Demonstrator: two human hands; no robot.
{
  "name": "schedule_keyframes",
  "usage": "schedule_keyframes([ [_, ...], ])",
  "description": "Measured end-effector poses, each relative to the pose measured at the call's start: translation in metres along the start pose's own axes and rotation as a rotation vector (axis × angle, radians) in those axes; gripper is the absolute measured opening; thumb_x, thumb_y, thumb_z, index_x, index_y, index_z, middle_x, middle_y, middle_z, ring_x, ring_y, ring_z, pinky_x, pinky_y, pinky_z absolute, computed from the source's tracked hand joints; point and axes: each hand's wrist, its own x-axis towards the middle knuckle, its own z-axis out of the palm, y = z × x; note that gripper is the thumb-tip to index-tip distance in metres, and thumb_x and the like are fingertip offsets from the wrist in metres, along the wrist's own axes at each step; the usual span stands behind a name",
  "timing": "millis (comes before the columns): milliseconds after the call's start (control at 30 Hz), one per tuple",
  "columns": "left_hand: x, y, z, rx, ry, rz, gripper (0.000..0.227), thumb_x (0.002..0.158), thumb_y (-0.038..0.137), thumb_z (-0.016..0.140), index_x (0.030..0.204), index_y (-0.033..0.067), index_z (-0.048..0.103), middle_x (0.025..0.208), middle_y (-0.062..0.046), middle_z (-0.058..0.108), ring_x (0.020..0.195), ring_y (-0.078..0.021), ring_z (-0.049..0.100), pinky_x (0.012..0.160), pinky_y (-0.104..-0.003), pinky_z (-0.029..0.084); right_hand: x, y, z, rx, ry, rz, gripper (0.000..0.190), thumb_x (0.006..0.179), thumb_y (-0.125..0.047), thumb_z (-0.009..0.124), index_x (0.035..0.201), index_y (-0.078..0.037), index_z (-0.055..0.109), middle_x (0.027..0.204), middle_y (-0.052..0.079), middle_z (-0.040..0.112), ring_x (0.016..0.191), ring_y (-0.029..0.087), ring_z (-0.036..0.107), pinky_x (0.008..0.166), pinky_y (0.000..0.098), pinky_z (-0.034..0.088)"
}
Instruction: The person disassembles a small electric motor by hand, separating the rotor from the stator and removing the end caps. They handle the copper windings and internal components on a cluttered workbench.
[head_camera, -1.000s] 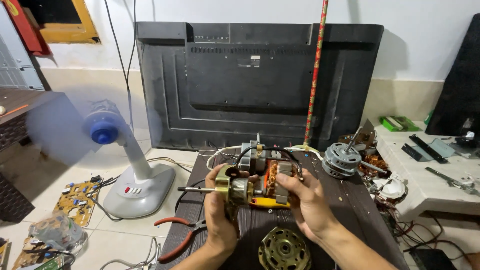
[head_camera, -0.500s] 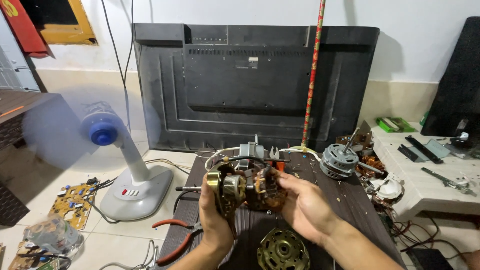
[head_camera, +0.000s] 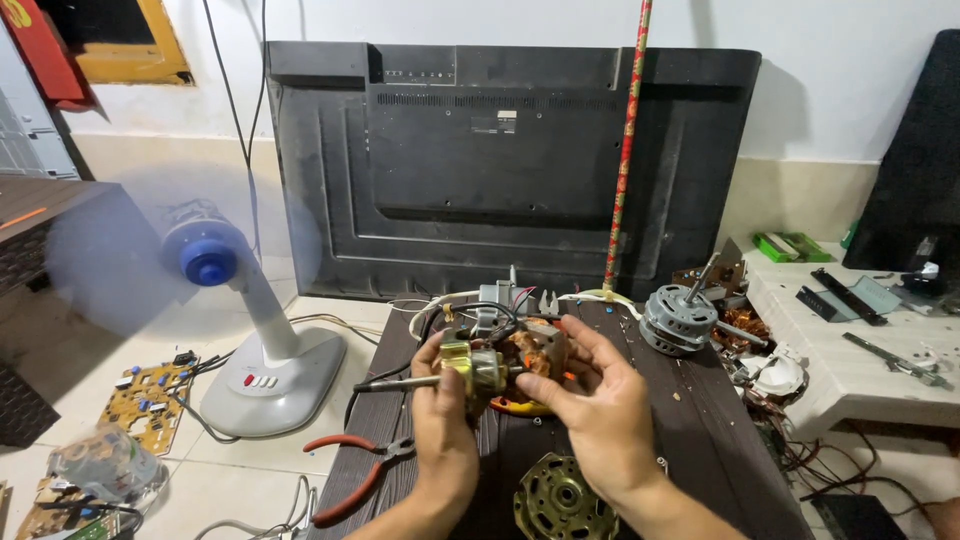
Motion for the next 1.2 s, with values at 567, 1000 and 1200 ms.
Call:
schedule_keyframes([
  [567,0.002,0.000,-0.001,0.041,0.035,-0.088,0.080,0.078,0.062,0.052,0.130,0.0015,0.054,0.093,-0.016,0.076,0.088,-0.0264,0.073,0.085,-0.039,0.055,0.002,0.002,-0.021,-0.303,-0.579,-0.042,0.069,0.066,-0.023,0.091,0.127,-0.004,0.067,0.119,0.011,0.083,0.109,0.021,0.080,0.103,0.0321,0.060],
  [1000,-0.005,-0.016,-0.009,0.059,-0.422,0.224,0.092,0.086,0.062,0.066,0.151,0.0039,0.036,0.111,-0.011,0.067,0.103,-0.0194,0.063,0.095,-0.034,0.051,0.002,0.006,-0.032,-0.244,-0.571,-0.143,0.093,0.062,-0.012,0.094,0.144,0.000,0.052,0.136,0.014,0.072,0.120,0.019,0.072,0.105,0.0296,0.057],
  [1200,-0.009,-0.012,-0.010,0.145,-0.447,0.285,0.097,0.081,0.069,0.073,0.144,0.0066,0.036,0.130,-0.013,0.056,0.115,-0.0221,0.060,0.099,-0.036,0.051,0.003,0.000,-0.037,-0.223,-0.618,-0.115,0.098,0.062,-0.010,0.094,0.148,-0.001,0.049,0.138,0.015,0.071,0.119,0.019,0.072,0.105,0.0289,0.057],
])
